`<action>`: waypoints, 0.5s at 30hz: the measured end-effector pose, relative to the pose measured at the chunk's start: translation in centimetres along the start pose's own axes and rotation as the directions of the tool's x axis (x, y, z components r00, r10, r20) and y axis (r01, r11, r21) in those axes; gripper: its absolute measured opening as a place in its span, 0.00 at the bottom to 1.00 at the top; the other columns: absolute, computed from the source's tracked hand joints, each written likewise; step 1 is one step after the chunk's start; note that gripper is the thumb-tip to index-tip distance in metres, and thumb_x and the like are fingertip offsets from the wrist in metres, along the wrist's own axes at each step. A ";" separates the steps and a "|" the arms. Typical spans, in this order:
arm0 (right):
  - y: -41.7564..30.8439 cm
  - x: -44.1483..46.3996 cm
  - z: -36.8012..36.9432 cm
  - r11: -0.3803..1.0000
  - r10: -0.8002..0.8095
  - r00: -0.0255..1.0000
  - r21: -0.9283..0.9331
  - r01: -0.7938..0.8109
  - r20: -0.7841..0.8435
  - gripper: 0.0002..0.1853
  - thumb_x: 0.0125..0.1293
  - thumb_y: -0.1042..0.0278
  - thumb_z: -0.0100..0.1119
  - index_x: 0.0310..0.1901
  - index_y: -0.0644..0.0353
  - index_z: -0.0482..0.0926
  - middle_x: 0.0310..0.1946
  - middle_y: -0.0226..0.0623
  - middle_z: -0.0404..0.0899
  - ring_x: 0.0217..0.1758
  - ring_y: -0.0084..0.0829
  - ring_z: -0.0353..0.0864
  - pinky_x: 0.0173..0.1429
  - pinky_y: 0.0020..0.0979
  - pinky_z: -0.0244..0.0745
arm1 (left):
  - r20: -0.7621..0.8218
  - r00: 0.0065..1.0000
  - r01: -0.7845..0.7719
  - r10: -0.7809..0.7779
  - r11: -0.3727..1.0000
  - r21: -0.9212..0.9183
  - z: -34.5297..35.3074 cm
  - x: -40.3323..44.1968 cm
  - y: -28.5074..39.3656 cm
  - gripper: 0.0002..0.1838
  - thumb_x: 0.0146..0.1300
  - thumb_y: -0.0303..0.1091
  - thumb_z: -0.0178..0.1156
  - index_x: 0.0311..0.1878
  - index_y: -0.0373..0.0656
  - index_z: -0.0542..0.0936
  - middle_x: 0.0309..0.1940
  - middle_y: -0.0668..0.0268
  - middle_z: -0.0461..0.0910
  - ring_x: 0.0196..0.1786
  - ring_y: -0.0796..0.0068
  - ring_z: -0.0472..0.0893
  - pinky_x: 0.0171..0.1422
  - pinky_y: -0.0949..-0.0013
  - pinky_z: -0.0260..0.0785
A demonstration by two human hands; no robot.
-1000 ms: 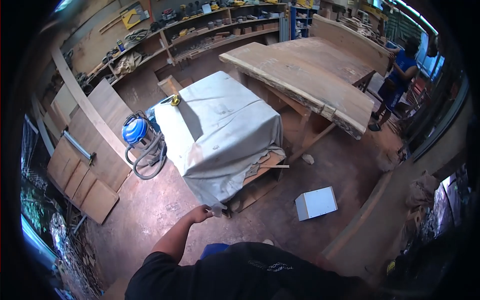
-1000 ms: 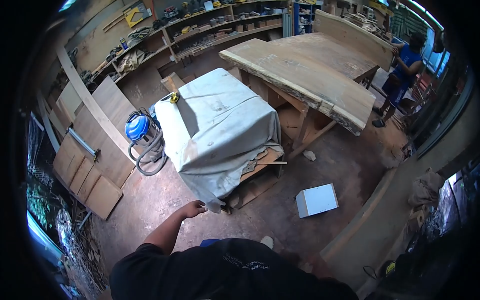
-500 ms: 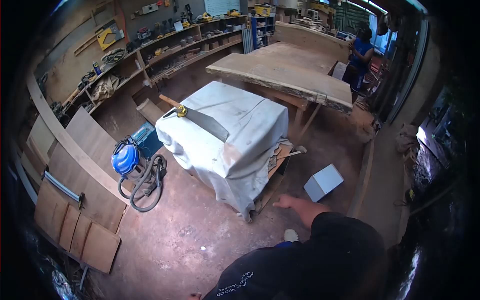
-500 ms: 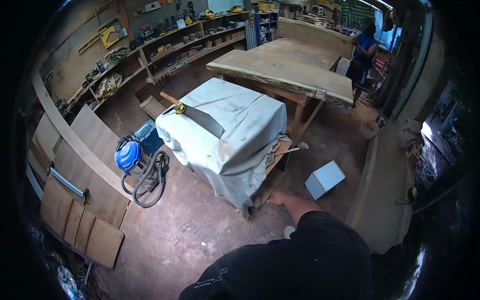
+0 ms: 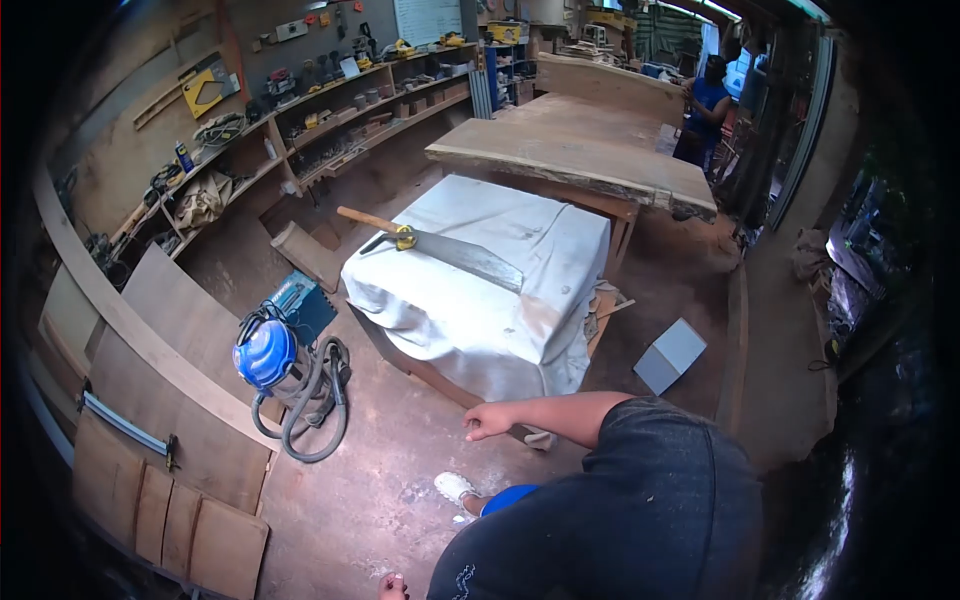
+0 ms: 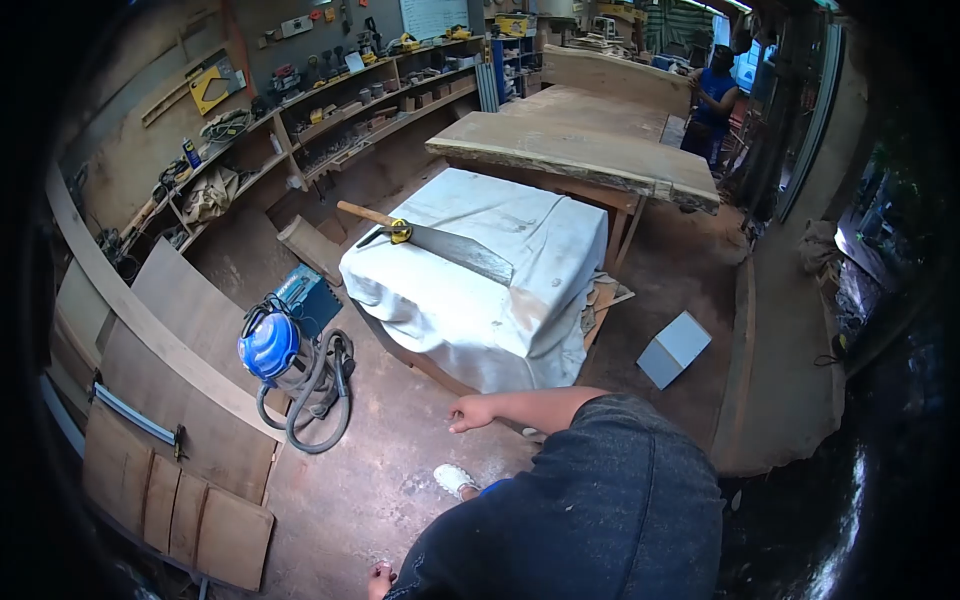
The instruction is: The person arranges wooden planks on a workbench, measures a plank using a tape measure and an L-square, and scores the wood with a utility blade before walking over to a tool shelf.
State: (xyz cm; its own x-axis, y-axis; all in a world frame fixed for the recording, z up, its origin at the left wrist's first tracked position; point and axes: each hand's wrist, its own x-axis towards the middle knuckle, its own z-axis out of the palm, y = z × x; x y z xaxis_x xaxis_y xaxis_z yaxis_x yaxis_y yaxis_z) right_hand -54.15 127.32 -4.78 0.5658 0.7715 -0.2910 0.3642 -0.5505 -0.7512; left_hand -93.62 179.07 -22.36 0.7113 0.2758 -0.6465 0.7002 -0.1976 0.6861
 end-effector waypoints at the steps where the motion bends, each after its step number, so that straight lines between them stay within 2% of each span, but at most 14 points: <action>1: -0.8 2.5 -0.6 1.000 -0.010 1.000 0.007 0.010 0.006 0.31 0.62 0.45 0.61 0.56 0.66 0.72 0.39 0.44 0.81 0.43 0.38 0.80 0.49 0.35 0.74 | 0.001 1.000 -0.002 0.002 0.999 -0.033 -2.0 1.1 0.2 0.18 0.61 0.42 0.61 0.51 0.46 0.74 0.29 0.68 0.76 0.29 0.74 0.77 0.30 0.67 0.70; 6: -4.0 18.6 -0.1 0.973 -0.188 0.982 0.141 0.184 0.012 0.29 0.64 0.48 0.61 0.55 0.65 0.71 0.39 0.42 0.81 0.42 0.36 0.80 0.47 0.35 0.74 | -0.019 1.000 0.009 -0.013 0.982 -0.191 -13.3 3.8 3.1 0.17 0.61 0.42 0.61 0.50 0.46 0.74 0.29 0.68 0.76 0.29 0.74 0.77 0.30 0.67 0.70; 9: -8.5 25.5 -2.4 0.955 -0.290 0.953 0.097 0.281 0.093 0.28 0.64 0.49 0.61 0.55 0.65 0.71 0.40 0.42 0.80 0.42 0.36 0.80 0.47 0.35 0.74 | 0.010 1.000 -0.002 0.005 0.954 -0.300 -17.3 7.4 5.3 0.17 0.61 0.42 0.61 0.50 0.46 0.74 0.29 0.68 0.76 0.28 0.74 0.76 0.29 0.67 0.69; 13: -11.5 33.3 -6.0 0.952 -0.301 0.952 0.074 0.297 0.047 0.28 0.64 0.50 0.61 0.56 0.64 0.71 0.41 0.42 0.80 0.42 0.36 0.80 0.47 0.35 0.74 | 0.079 0.995 -0.021 0.063 0.896 -0.443 -22.4 14.7 7.4 0.17 0.61 0.42 0.61 0.50 0.47 0.74 0.28 0.69 0.76 0.28 0.75 0.76 0.29 0.67 0.69; 15: -12.2 36.6 -7.6 0.946 -0.295 0.955 0.141 0.291 0.010 0.28 0.64 0.50 0.61 0.56 0.64 0.71 0.42 0.42 0.80 0.43 0.37 0.80 0.48 0.35 0.74 | 0.116 0.987 -0.035 0.107 0.865 -0.501 -25.7 19.5 9.1 0.17 0.62 0.42 0.61 0.50 0.47 0.74 0.28 0.69 0.75 0.28 0.75 0.76 0.29 0.67 0.69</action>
State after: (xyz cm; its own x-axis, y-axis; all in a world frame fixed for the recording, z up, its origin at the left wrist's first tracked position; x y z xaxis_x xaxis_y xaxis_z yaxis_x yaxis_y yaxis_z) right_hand -32.18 159.84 -1.78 0.4255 0.9028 -0.0622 0.4051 -0.2515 -0.8790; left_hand -74.96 206.80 -20.13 0.7844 0.1419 -0.6038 0.5501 0.2905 0.7829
